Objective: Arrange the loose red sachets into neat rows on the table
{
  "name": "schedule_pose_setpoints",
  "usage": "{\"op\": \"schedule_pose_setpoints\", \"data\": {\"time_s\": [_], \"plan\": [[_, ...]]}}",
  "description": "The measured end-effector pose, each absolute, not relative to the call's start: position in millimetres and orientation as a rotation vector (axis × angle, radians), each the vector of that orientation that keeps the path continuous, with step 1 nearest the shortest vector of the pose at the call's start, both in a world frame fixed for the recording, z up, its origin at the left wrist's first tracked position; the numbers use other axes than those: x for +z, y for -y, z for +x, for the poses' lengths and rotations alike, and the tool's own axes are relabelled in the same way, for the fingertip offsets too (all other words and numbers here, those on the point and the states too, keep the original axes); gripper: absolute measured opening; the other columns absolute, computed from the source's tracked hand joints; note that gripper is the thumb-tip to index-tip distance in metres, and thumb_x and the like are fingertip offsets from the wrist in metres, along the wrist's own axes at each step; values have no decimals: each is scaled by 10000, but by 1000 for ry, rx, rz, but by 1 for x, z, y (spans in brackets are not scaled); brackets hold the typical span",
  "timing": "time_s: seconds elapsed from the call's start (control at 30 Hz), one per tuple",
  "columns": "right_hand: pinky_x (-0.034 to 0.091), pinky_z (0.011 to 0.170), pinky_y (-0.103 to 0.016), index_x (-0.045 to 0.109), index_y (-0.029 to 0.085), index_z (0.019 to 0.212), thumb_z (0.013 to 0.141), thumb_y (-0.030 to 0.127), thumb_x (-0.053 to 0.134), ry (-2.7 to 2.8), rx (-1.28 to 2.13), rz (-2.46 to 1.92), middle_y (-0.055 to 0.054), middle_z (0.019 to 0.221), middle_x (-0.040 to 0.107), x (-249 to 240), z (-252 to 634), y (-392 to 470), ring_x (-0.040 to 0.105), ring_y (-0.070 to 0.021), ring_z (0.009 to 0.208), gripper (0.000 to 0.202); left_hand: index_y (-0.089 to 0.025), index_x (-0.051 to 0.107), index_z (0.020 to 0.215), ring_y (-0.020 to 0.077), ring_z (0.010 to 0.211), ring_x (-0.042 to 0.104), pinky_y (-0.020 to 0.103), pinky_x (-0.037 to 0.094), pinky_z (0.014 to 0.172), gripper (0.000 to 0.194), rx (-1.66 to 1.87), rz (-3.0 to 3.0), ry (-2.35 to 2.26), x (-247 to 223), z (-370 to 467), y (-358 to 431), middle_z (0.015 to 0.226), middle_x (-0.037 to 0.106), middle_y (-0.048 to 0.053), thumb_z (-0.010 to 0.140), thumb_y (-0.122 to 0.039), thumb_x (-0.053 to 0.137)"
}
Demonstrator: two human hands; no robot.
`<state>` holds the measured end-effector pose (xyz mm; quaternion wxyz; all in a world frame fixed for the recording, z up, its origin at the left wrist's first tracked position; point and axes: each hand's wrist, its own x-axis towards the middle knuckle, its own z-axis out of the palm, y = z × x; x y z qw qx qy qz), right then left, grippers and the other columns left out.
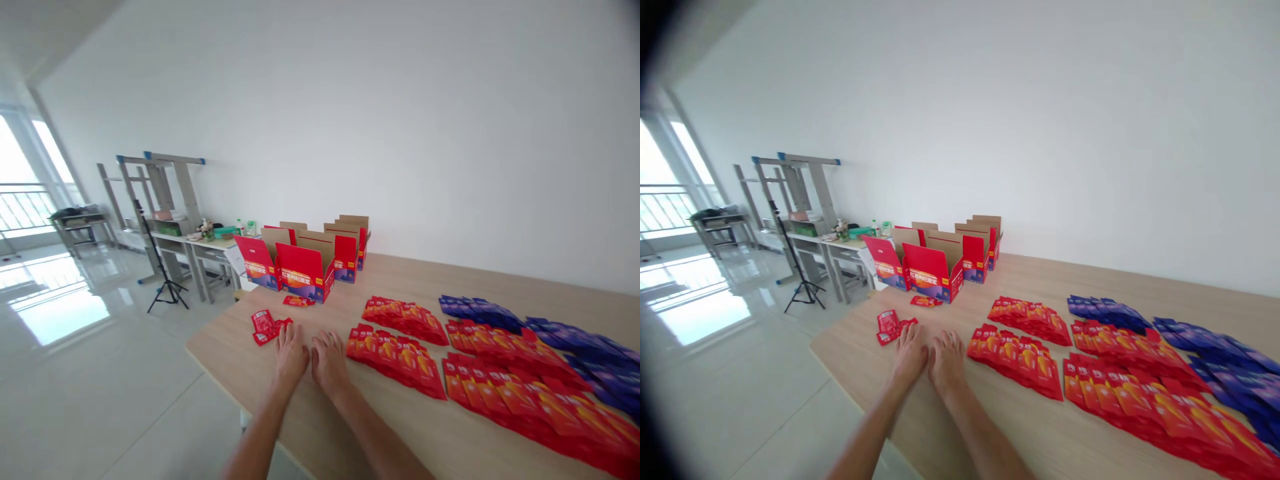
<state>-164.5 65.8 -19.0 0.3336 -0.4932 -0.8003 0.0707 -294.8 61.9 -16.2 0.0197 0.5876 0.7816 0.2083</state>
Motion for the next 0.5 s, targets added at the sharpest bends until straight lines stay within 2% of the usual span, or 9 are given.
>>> {"op": "schedule_pose_setpoints", "data": {"time_s": [0.13,0.27,0.37,0.5], "plan": [[301,1105,-468,685,247,1221,935,230,461,2123,226,-1269,-92,1385,586,-25,-198,-69,431,-305,1337,363,-241,434,1470,337,1510,145,539,125,1187,631,656,1718,-2594,-14,-328,-62,1623,270,126,845,-208,512],[293,1112,-464,679,248,1229,944,241,454,2136,232,-1273,-98,1385,583,-33,-214,-70,438,-294,1329,364,-254,458,1457,383,1511,106,586,140,1168,581,646,1603,-2650,-14,-350,-68,1639,219,138,883,-334,508],[294,1113,-456,680,240,1222,945,238,453,2131,216,-1276,-93,1390,578,-38,-214,-70,435,-293,1331,358,-246,477,1448,413,1495,146,622,150,1152,552,624,1554,-2617,-17,-355,-72,1624,261,140,907,-354,462],[323,1092,-447,696,243,1184,944,223,450,2103,200,-1309,-86,1383,584,-41,-203,-70,456,-292,1308,344,-236,540,1399,382,1465,241,605,151,1161,496,596,1625,-2578,-19,-343,-69,1586,351,128,923,-303,416]]}}
